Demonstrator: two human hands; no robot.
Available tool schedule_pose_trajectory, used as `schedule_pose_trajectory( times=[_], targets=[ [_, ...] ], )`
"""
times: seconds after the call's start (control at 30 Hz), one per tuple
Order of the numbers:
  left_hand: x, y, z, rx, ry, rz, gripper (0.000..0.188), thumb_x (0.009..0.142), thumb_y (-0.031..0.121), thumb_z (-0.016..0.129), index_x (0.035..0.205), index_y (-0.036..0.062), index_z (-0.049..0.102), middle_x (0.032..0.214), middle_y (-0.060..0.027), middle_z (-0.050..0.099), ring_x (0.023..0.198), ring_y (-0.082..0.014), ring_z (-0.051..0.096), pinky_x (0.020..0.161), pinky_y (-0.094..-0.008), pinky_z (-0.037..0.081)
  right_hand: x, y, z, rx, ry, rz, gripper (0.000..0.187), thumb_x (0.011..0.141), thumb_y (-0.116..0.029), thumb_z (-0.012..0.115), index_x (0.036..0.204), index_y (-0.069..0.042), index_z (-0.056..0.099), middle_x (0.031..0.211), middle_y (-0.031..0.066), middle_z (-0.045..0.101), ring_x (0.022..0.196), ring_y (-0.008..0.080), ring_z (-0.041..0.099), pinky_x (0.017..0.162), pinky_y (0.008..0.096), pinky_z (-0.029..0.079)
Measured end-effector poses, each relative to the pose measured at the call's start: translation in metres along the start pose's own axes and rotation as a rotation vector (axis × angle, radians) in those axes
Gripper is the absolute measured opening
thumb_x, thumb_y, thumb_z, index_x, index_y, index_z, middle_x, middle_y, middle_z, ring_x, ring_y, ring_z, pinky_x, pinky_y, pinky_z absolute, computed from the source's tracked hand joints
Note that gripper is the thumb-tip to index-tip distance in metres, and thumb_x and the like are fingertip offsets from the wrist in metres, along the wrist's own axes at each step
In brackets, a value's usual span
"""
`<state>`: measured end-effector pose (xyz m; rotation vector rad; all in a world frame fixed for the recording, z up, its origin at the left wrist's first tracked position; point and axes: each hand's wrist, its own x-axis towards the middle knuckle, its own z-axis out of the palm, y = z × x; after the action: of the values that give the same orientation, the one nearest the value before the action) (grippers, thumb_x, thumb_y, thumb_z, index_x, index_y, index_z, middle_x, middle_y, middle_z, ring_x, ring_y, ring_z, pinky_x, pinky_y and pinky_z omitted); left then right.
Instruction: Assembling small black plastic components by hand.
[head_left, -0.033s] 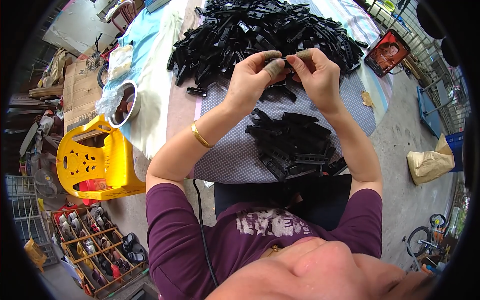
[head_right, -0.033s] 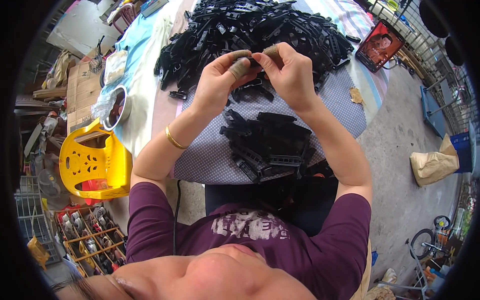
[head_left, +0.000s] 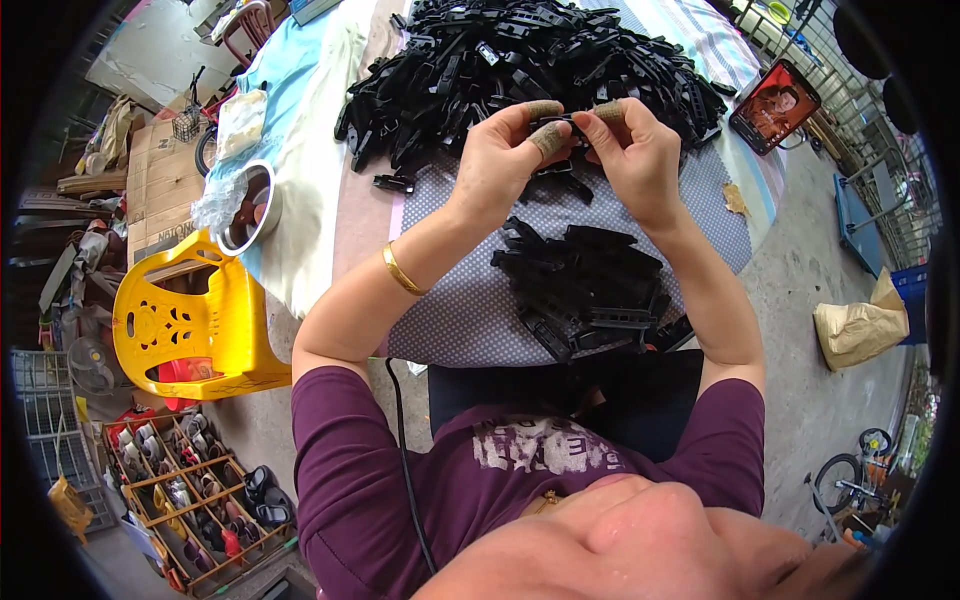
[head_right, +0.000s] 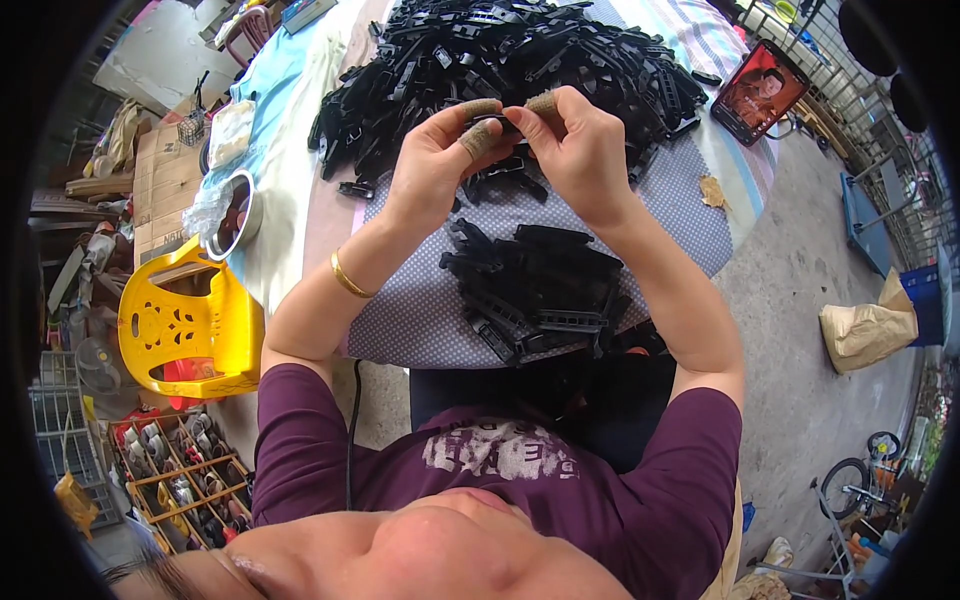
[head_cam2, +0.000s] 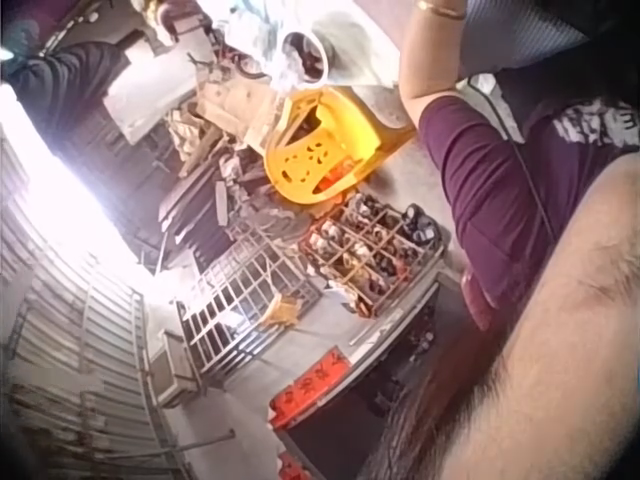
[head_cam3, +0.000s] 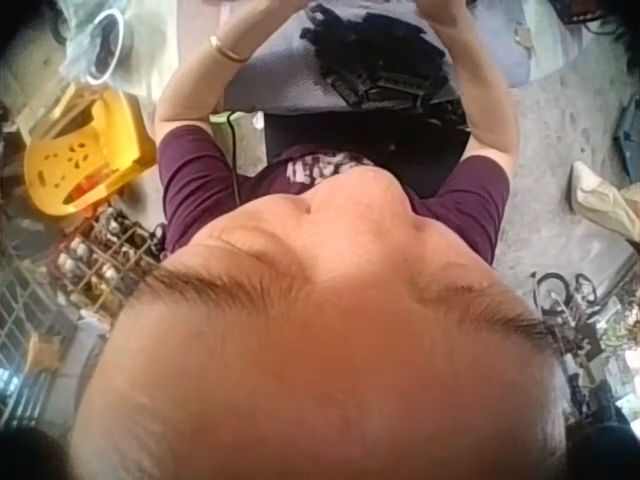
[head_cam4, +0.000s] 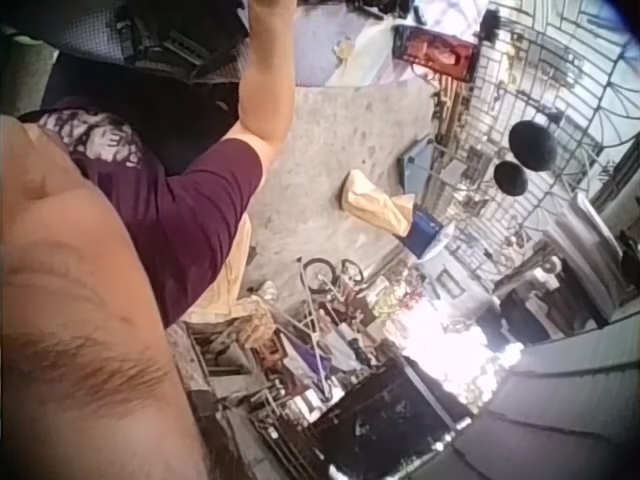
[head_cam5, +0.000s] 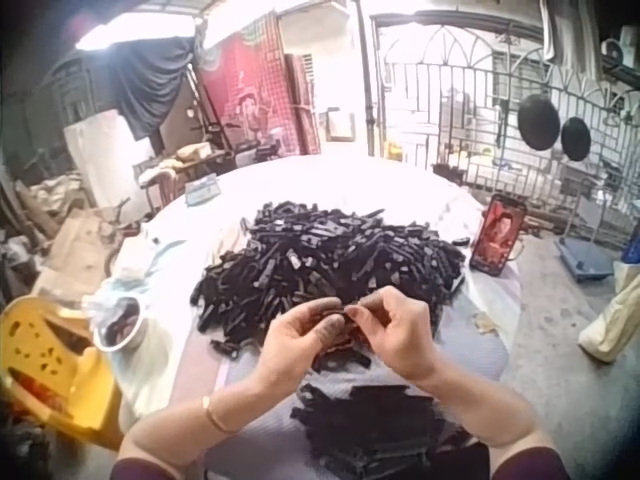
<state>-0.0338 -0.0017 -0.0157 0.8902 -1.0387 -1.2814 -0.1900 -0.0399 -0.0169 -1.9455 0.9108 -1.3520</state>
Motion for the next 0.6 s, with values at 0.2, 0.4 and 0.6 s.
schedule_pose_trajectory(
  times=[0.2, 0.4, 0.6],
  targets=[
    [0.003, 0.007, -0.007, 0.244, -0.021, 0.136, 0.035, 0.085, 0.001, 0.061, 0.119, -0.006, 0.054, 0.103, -0.0111, 0.064, 0.09, -0.0143, 0.063, 0.084, -0.0259, 0.052, 0.012, -0.005, -0.012, -0.184, -0.026, -0.218, 0.03, 0.08, -0.022, 0.071, 0.099, 0.0, 0.063, 0.084, 0.0043, 0.065, 0.071, 0.0085, 0.058, 0.064, 0.0232, 0.048],
    [0.002, 0.016, -0.005, 0.614, -0.099, 0.286, 0.035, 0.081, -0.002, 0.065, 0.116, -0.0009, 0.059, 0.099, -0.0053, 0.066, 0.087, -0.0065, 0.059, 0.08, -0.0204, 0.05, 0.017, 0.003, -0.03, -0.045, -0.401, 0.016, 0.045, 0.073, -0.022, 0.077, 0.109, 0.0, 0.061, 0.09, 0.0046, 0.064, 0.077, 0.0096, 0.055, 0.072, 0.0243, 0.046],
    [0.002, 0.017, -0.008, 0.67, -0.098, 0.429, 0.035, 0.081, -0.002, 0.066, 0.115, -0.0017, 0.06, 0.099, -0.0051, 0.066, 0.089, -0.0065, 0.059, 0.081, -0.0207, 0.05, 0.013, -0.001, -0.027, -0.071, -0.318, -0.06, 0.035, 0.073, -0.014, 0.076, 0.101, 0.002, 0.063, 0.082, 0.0029, 0.065, 0.075, 0.0084, 0.055, 0.071, 0.0236, 0.046]
  ],
)
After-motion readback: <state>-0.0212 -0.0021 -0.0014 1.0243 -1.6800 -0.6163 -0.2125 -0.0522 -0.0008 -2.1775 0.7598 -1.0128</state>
